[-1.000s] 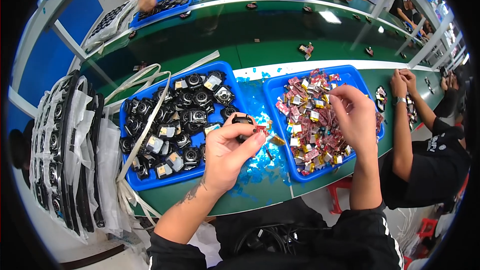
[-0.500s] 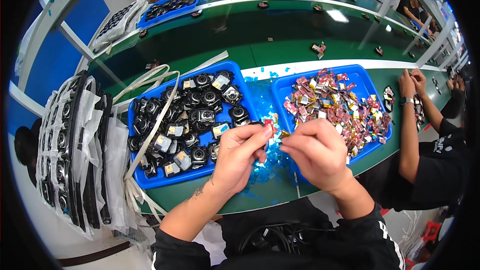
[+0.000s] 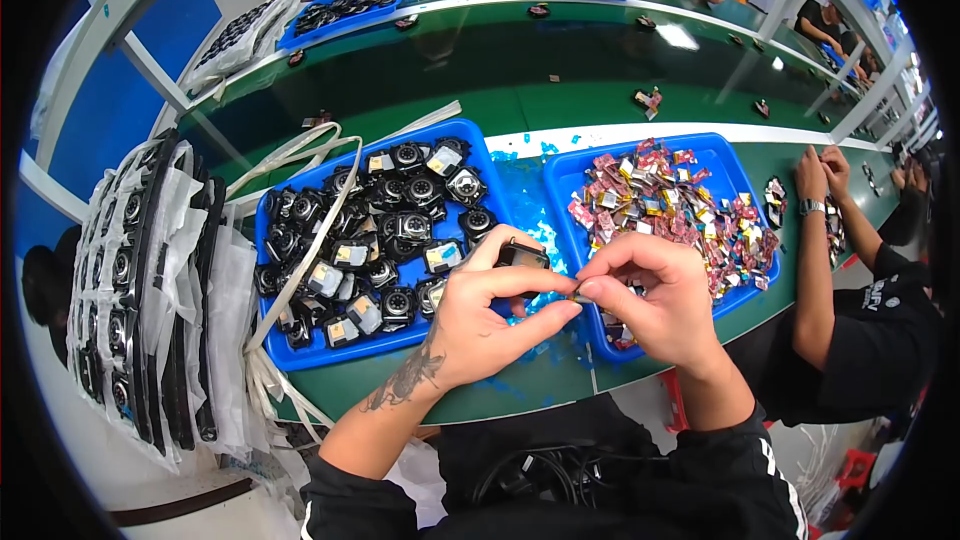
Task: Assemble small electronic components by peeling adhesive backing and sticking them onto parts.
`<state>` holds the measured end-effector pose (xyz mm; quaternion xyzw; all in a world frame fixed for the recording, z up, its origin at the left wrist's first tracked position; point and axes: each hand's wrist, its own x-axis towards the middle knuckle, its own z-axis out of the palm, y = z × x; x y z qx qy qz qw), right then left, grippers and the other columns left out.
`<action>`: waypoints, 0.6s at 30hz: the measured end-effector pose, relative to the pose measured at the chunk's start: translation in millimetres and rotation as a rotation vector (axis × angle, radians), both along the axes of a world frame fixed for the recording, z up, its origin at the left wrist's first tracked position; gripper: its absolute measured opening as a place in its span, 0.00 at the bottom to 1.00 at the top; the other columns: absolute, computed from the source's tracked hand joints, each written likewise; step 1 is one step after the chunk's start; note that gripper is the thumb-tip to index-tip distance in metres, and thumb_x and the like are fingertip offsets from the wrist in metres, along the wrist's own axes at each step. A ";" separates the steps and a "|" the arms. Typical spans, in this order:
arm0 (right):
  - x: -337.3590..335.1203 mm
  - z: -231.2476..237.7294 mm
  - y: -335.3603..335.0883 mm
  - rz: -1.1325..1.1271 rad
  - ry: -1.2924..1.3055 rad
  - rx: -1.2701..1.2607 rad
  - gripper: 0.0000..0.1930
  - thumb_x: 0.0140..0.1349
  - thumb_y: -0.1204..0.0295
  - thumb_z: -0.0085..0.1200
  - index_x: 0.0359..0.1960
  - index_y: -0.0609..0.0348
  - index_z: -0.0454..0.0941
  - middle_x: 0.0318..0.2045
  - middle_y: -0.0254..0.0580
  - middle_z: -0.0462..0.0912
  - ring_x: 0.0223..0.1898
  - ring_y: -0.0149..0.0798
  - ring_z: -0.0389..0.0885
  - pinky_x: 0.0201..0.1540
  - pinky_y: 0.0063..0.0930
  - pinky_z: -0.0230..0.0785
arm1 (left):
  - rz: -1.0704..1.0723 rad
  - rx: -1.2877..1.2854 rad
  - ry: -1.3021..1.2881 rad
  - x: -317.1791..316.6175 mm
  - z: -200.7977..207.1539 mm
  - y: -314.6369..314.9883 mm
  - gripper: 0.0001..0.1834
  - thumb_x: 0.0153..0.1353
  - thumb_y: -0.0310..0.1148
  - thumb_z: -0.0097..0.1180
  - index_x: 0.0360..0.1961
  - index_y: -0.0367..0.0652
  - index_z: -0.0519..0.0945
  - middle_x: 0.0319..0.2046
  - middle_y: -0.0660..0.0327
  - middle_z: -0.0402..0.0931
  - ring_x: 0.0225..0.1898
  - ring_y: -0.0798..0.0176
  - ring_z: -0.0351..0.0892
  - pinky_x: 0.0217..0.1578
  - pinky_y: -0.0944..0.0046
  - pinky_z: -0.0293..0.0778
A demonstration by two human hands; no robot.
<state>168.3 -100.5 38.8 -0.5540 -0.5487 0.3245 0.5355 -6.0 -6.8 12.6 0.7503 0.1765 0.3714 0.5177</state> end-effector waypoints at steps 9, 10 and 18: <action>-1.0 -5.4 3.5 0.012 -0.133 -0.011 0.05 0.58 0.81 0.61 0.33 0.65 0.76 0.28 0.37 0.80 0.29 0.25 0.78 0.31 0.19 0.72 | 0.047 -0.055 0.021 5.0 -9.3 -5.9 0.06 0.49 0.25 0.68 0.31 0.41 0.86 0.35 0.62 0.76 0.32 0.73 0.75 0.25 0.74 0.71; -1.6 -5.6 4.0 0.014 -0.132 -0.012 0.05 0.58 0.81 0.61 0.33 0.65 0.76 0.28 0.37 0.80 0.29 0.25 0.78 0.31 0.19 0.72 | 0.050 -0.042 0.024 5.1 -10.0 -5.3 0.06 0.49 0.25 0.68 0.31 0.41 0.86 0.35 0.62 0.75 0.32 0.73 0.75 0.25 0.74 0.71; -0.5 -9.8 5.3 0.029 -0.001 -0.034 0.05 0.58 0.80 0.60 0.33 0.65 0.75 0.30 0.39 0.79 0.30 0.28 0.80 0.32 0.21 0.75 | 0.053 -0.069 0.039 4.4 -10.8 -3.5 0.06 0.48 0.20 0.67 0.29 0.37 0.86 0.26 0.61 0.79 0.42 0.69 0.74 0.29 0.74 0.74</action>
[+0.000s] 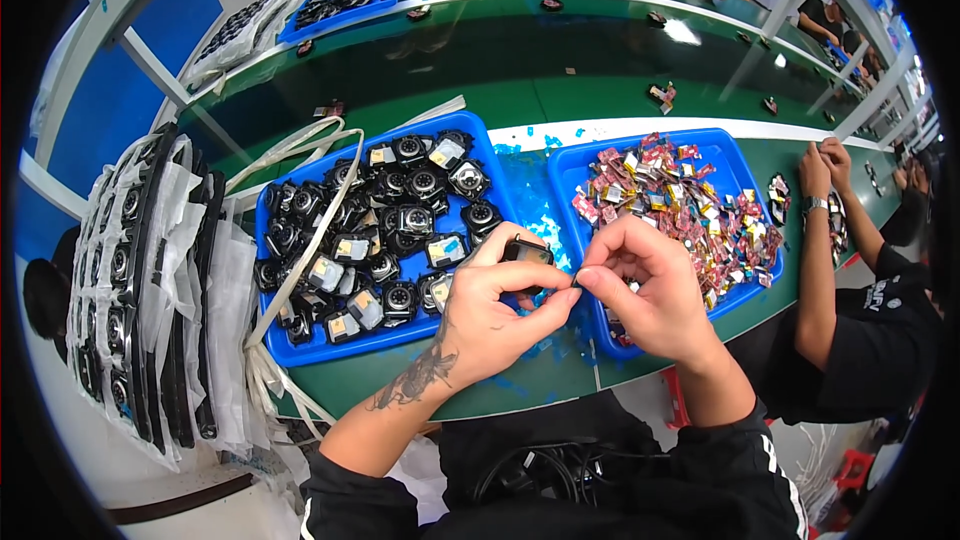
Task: Assemble small electronic components by peeling adhesive backing and sticking them onto parts.
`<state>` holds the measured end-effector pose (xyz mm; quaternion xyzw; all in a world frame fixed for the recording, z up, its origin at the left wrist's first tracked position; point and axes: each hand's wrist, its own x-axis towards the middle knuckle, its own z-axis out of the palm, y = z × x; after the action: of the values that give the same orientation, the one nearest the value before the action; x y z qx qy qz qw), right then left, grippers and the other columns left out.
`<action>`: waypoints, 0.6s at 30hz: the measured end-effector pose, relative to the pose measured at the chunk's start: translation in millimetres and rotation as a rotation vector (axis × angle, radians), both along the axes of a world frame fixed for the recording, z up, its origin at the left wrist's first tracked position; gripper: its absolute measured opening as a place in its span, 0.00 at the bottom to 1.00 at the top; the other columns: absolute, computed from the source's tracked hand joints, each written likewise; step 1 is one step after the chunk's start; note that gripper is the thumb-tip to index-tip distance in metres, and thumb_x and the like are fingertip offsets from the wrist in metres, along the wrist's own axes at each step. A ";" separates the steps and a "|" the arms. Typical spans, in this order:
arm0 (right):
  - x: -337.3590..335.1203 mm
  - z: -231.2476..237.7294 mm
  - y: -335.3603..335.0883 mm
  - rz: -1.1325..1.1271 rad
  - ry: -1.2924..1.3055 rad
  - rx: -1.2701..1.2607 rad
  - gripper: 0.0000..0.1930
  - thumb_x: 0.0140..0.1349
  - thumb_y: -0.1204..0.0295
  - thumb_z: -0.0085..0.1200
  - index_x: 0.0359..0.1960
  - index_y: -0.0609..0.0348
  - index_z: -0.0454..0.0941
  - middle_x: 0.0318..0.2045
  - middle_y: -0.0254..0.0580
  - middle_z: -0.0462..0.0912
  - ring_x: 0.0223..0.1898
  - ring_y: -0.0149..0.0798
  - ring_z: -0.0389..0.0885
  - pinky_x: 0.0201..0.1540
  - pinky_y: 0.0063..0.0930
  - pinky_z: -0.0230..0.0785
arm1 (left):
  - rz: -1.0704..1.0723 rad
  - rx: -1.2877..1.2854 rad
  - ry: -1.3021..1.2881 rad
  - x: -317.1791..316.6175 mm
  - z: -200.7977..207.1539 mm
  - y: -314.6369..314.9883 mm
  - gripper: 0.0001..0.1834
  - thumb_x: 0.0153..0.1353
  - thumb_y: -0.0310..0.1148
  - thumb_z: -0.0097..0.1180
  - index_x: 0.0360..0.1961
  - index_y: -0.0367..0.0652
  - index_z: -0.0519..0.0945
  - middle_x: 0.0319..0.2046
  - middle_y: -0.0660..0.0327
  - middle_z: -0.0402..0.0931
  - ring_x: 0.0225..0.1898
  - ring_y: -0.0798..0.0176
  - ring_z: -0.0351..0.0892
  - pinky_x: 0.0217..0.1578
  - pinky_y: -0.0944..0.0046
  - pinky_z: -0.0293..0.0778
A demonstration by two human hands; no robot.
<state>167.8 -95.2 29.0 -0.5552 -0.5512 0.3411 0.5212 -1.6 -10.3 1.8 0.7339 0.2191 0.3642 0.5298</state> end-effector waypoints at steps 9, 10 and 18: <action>-5.6 -2.4 5.3 -0.078 -0.393 0.203 0.06 0.56 0.82 0.60 0.33 0.65 0.74 0.28 0.40 0.77 0.26 0.33 0.79 0.26 0.25 0.72 | 0.024 -0.014 0.008 0.9 0.1 0.1 0.06 0.49 0.23 0.68 0.30 0.39 0.86 0.36 0.61 0.74 0.33 0.72 0.76 0.27 0.74 0.73; -5.8 -3.7 5.2 -0.078 -0.393 0.203 0.06 0.56 0.82 0.60 0.33 0.65 0.74 0.28 0.40 0.77 0.26 0.33 0.79 0.26 0.25 0.72 | 0.039 -0.050 0.017 0.7 1.0 -0.8 0.05 0.49 0.21 0.67 0.29 0.37 0.85 0.35 0.61 0.75 0.35 0.73 0.74 0.29 0.75 0.72; -8.2 -7.0 4.7 -0.114 -0.183 0.112 0.07 0.58 0.81 0.59 0.35 0.64 0.73 0.29 0.42 0.77 0.27 0.37 0.79 0.28 0.30 0.72 | 0.024 -0.052 0.017 1.9 -1.1 -1.4 0.06 0.49 0.22 0.68 0.30 0.37 0.85 0.37 0.61 0.73 0.32 0.74 0.75 0.29 0.75 0.73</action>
<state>159.6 -90.5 22.0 -0.5842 -0.5822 0.2276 0.5176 0.2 -11.7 0.7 0.7203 0.2417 0.3586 0.5423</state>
